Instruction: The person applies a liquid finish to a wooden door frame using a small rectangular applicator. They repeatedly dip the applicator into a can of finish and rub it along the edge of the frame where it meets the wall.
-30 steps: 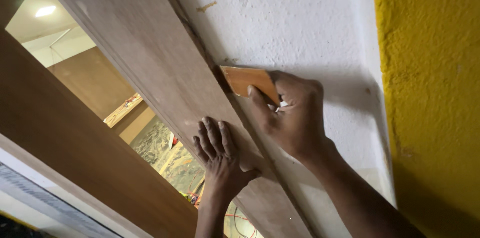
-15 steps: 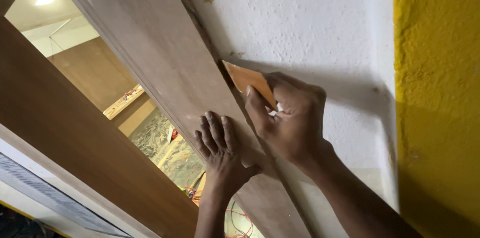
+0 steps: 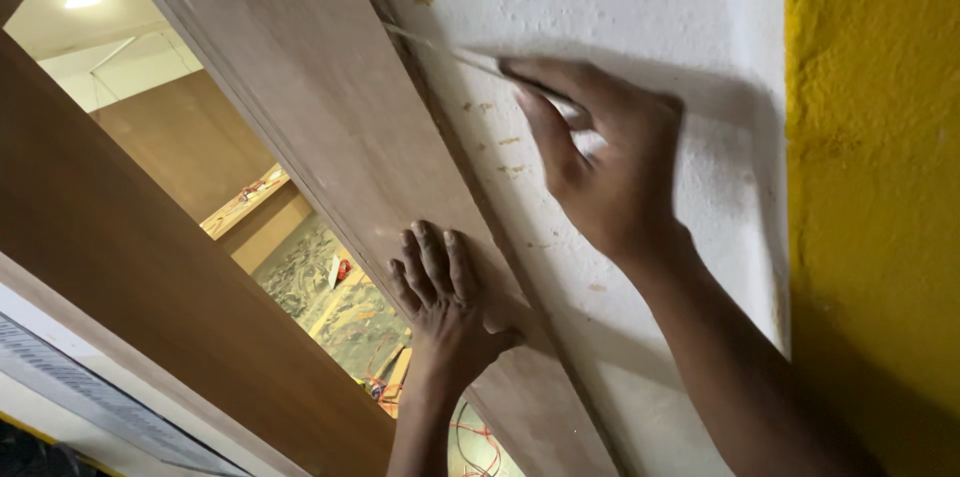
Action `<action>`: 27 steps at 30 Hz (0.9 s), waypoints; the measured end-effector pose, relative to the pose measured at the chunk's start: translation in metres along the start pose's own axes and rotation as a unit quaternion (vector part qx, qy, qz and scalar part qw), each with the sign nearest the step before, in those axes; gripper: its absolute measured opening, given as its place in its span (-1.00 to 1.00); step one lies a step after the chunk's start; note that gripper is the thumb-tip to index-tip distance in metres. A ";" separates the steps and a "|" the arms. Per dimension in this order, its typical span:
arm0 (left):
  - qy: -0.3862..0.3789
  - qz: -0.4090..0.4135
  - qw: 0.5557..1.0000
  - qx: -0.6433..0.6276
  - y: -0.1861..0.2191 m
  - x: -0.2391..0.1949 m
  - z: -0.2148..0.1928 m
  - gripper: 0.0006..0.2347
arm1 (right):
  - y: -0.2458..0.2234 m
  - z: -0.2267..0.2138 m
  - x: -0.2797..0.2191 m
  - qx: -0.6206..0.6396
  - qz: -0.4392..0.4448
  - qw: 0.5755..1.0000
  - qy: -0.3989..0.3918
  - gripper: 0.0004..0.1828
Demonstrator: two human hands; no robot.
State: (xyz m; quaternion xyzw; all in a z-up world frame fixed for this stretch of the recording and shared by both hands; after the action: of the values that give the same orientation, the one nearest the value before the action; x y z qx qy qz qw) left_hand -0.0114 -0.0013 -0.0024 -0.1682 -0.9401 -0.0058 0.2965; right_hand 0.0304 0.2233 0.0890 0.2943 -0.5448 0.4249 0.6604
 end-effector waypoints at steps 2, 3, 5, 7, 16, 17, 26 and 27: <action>-0.019 -0.008 1.000 0.009 -0.001 0.000 -0.004 0.31 | 0.011 0.013 0.002 0.002 0.022 1.000 -0.020 -0.79; -0.036 -0.016 0.999 0.016 -0.001 0.001 -0.004 0.32 | 0.014 0.016 -0.003 -0.012 0.059 0.997 -0.042 -0.80; -0.048 -0.020 0.998 0.025 0.000 0.001 -0.006 0.33 | 0.014 0.012 -0.029 -0.008 0.066 0.996 -0.061 -0.77; -0.040 -0.015 0.999 0.030 -0.001 0.001 -0.006 0.33 | 0.007 -0.001 -0.070 -0.014 0.067 0.995 -0.078 -0.74; 0.008 -0.004 1.000 0.004 0.003 0.000 -0.005 0.33 | -0.022 -0.045 -0.116 -0.001 0.185 0.975 -0.121 -0.73; 0.015 0.001 1.000 -0.002 0.004 0.000 -0.006 0.32 | -0.020 -0.038 -0.096 -0.018 0.185 0.977 -0.107 -0.73; 0.056 -0.008 0.995 -0.077 -0.010 -0.057 0.019 0.09 | 0.021 -0.005 -0.062 -0.003 0.008 0.995 -0.101 -0.67; 0.071 -0.021 0.992 -0.101 -0.010 -0.079 0.025 0.04 | 0.021 -0.016 -0.096 -0.009 0.036 0.992 -0.118 -0.66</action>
State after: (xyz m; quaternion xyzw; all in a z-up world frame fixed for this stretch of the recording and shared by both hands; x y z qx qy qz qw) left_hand 0.0321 -0.0322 -0.0660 -0.1771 -0.9144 -0.1187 0.3441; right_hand 0.0151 0.2238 -0.0091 0.3164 -0.6330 0.4057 0.5784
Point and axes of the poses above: each hand's wrist, its own x-axis towards the middle knuckle, its own z-axis out of the palm, y = z × x, the point moved 1 cm from there along x, towards the middle knuckle, and after that the axes turned 4 degrees about -z, right-handed, at the moved point
